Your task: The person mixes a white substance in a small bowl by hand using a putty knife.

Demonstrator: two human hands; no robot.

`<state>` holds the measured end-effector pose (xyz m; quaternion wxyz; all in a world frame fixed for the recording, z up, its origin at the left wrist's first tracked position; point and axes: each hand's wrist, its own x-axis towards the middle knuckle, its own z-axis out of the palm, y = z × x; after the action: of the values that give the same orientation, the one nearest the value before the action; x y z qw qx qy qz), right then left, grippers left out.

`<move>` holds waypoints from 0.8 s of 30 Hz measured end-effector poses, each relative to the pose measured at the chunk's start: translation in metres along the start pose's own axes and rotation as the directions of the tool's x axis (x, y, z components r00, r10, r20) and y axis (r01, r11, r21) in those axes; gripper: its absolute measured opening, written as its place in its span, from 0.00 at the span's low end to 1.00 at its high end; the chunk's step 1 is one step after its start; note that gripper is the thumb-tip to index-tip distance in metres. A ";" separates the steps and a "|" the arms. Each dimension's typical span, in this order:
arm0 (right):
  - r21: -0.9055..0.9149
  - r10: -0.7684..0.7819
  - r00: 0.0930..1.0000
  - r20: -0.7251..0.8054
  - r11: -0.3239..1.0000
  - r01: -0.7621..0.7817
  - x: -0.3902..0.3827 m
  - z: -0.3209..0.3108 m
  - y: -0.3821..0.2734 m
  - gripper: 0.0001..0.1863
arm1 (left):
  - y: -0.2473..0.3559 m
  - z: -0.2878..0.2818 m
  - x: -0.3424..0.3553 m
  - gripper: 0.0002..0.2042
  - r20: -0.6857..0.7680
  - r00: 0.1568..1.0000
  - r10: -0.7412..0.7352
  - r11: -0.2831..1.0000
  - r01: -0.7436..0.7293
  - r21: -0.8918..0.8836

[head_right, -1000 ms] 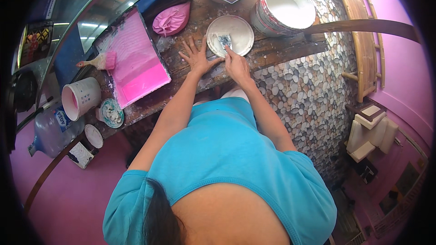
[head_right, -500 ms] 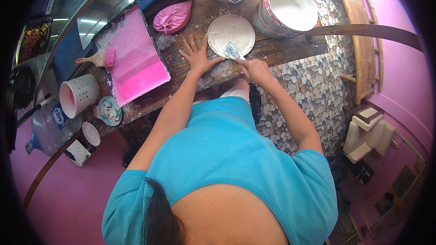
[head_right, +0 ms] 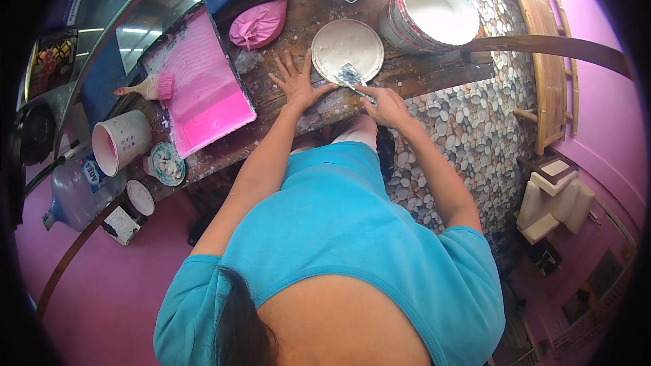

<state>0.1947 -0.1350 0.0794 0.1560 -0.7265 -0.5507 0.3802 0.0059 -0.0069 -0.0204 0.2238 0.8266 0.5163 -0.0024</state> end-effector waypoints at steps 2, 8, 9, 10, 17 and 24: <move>-0.033 0.081 0.996 0.027 0.996 -0.080 0.001 0.009 -0.013 0.21 | 0.001 0.000 0.000 0.58 -0.025 1.000 0.006 1.000 -0.006 -0.009; 0.026 0.177 0.979 -0.105 0.984 -0.175 0.012 0.053 -0.040 0.23 | -0.001 0.001 0.002 0.56 0.005 1.000 0.001 1.000 -0.001 0.026; 0.027 0.178 0.978 -0.107 0.984 -0.176 0.013 0.057 -0.043 0.23 | -0.001 0.001 0.002 0.56 0.005 1.000 0.003 1.000 -0.004 0.027; 0.072 0.191 0.974 -0.119 0.981 -0.183 0.013 0.060 -0.045 0.23 | 0.000 0.001 0.002 0.55 -0.001 1.000 0.005 1.000 -0.005 0.023; 0.162 0.190 0.958 -0.216 0.974 -0.157 0.035 0.068 -0.053 0.24 | -0.002 0.005 0.003 0.55 0.003 1.000 0.003 0.999 -0.003 0.040; 0.408 0.194 0.923 -0.334 0.912 -0.044 0.046 0.063 -0.044 0.25 | -0.003 0.003 0.003 0.55 -0.005 1.000 -0.006 0.999 0.006 0.032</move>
<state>0.1238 -0.0898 0.0484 0.3745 -0.7712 -0.3782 0.3493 0.0052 -0.0044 -0.0253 0.2095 0.8284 0.5194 -0.0093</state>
